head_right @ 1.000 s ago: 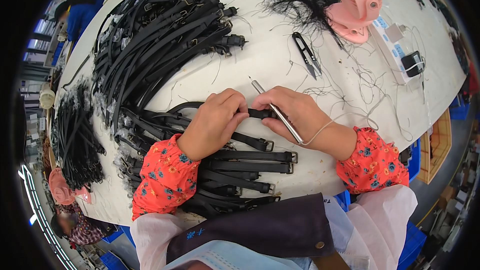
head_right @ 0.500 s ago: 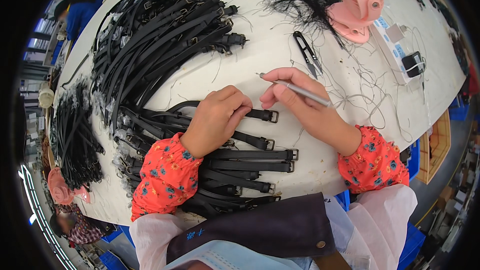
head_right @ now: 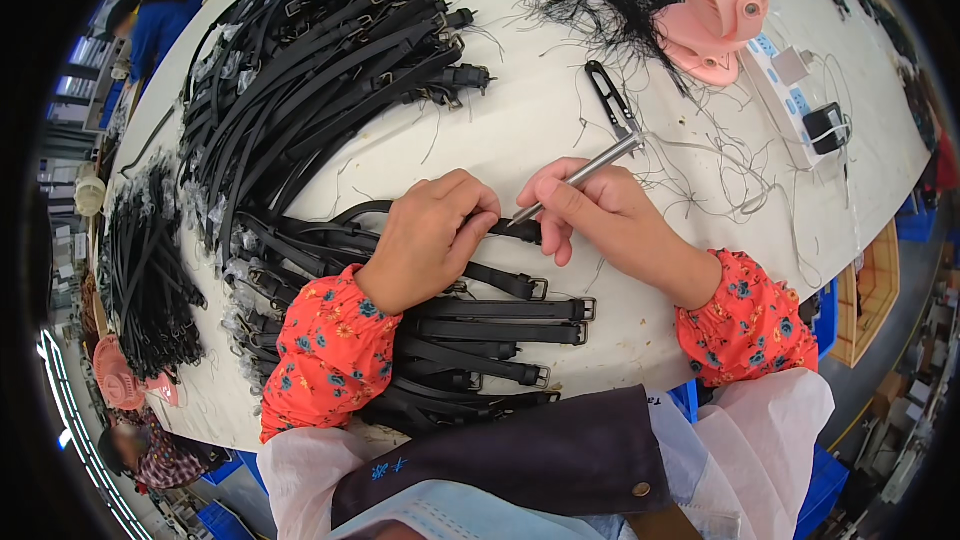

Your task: The person uses a metal tool to attach metal buckles to the ends of black leather straps. They repeatedly pick up a strap, position the buckle, and use the tool to secure the hardware. The finished straps are placed on a pile on the table.

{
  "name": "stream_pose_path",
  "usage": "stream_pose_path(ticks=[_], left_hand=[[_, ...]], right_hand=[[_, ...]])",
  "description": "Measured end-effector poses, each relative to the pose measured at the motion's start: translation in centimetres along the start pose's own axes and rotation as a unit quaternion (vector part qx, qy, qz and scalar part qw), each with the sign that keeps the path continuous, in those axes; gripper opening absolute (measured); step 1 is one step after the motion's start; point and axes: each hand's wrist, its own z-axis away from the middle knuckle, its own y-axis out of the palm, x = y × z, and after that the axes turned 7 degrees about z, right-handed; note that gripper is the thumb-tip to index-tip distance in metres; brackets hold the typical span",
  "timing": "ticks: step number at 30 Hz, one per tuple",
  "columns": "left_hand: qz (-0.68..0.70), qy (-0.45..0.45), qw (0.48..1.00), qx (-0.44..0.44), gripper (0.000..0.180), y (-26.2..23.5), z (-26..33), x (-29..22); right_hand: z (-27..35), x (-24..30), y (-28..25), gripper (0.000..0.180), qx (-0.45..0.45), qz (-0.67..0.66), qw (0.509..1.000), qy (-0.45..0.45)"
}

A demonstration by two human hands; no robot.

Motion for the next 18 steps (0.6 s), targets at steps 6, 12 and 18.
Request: stream_pose_path(ticks=[6, 12, 18], left_hand=[[0.002, 0.001, 1.000, 0.000, 0.005, 0.01, 0.01, 0.02], [0.003, -0.005, 1.000, 0.002, 0.005, 0.00, 0.03, -0.01], [0.006, -0.005, 1.000, 0.001, 0.005, 0.01, -0.01, -0.01]], right_hand=[[0.01, 0.43, 0.18, 0.037, 0.014, -0.004, 1.000, 0.016], [0.02, 0.53, 0.28, 0.037, 0.015, 0.003, 1.000, 0.024], [0.02, 0.44, 0.31, 0.037, 0.015, -0.002, 1.000, 0.019]])
